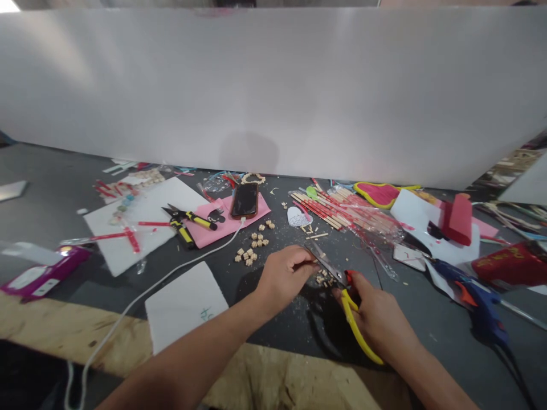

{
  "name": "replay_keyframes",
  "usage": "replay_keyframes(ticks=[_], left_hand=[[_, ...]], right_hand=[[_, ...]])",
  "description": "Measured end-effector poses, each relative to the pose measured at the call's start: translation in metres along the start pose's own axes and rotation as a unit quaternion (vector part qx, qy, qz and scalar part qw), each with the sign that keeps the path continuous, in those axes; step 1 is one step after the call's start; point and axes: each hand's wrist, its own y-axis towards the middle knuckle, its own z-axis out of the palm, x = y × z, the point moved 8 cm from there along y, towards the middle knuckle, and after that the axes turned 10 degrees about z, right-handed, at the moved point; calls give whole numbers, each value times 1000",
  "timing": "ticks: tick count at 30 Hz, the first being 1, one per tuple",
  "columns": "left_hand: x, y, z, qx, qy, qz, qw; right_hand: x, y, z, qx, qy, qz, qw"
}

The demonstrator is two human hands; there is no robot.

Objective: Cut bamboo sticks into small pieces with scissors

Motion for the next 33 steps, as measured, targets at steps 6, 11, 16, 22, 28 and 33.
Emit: replay_keyframes(ticks=[6,11,16,22,28,33], left_hand=[[19,-6,5,-27,-100,-111,988],[24,-7,10,-29,-173,-173,969],[24,-6,15,-9,-212,-178,961],[23,-6,19,0,-232,-152,961],[20,-3,11,-30,-197,-91,976],[20,-2,10,-26,-189,-98,977]], right_hand=[[0,0,4,8,-23,5,1000],[-2,0,3,-19,-55,-10,998],[-3,1,1,-36,-48,-12,998],[-4,2,-2,-28,-53,1,998],[-2,2,0,-16,-76,4,997],[-3,2,2,-18,-86,7,996]])
